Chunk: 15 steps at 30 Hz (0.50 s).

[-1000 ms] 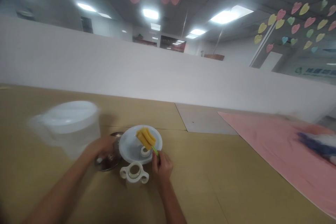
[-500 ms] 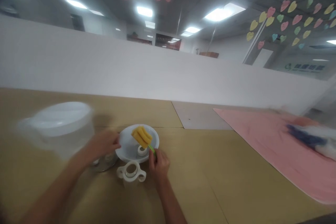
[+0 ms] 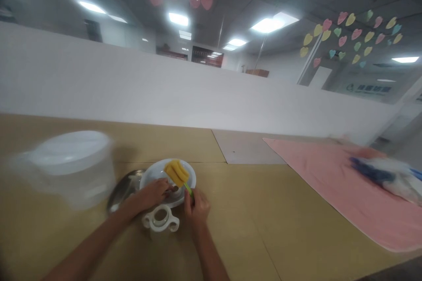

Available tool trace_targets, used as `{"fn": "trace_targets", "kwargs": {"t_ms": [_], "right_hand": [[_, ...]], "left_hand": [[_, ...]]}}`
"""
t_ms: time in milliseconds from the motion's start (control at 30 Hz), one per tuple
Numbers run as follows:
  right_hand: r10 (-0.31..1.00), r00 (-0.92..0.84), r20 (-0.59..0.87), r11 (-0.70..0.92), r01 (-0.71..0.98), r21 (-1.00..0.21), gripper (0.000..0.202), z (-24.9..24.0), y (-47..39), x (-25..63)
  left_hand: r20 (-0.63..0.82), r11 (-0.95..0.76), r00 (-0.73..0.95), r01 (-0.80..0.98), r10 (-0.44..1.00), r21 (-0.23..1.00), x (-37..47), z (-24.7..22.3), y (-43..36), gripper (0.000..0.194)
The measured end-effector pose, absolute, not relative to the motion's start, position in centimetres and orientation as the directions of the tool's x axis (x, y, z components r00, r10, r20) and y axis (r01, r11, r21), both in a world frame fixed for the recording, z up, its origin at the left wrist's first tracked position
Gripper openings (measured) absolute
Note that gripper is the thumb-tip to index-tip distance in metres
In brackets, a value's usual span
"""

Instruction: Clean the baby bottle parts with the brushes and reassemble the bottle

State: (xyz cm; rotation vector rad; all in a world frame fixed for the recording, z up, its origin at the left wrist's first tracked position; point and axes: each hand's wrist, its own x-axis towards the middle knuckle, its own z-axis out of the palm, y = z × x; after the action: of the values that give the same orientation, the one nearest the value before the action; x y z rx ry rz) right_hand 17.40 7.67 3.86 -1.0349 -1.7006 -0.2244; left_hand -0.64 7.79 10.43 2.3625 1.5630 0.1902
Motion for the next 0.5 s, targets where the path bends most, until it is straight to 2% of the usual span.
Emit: {"fn": "trace_targets", "kwargs": {"t_ms": [267,400,500], "right_hand": [[0.558,-0.023,0.829,0.596,0.707,-0.381,0.029,3.6,7.8,17.4],[0.636,0.138,0.759,0.508,0.665,-0.547,0.037,3.7,7.9,17.8],[0.621,0.152,0.769,0.505,0.673,-0.541,0.037,3.7,8.0,18.0]], "left_hand": [[-0.010,-0.390,0.418,0.855,0.908,0.341,-0.5,11.9,7.4,0.019],[0.136,-0.409,0.392,0.793,0.910,0.451,-1.3,15.0,6.1,0.017],[0.225,-0.394,0.324,0.744,0.919,0.540,-2.3,16.9,5.0,0.017]]}}
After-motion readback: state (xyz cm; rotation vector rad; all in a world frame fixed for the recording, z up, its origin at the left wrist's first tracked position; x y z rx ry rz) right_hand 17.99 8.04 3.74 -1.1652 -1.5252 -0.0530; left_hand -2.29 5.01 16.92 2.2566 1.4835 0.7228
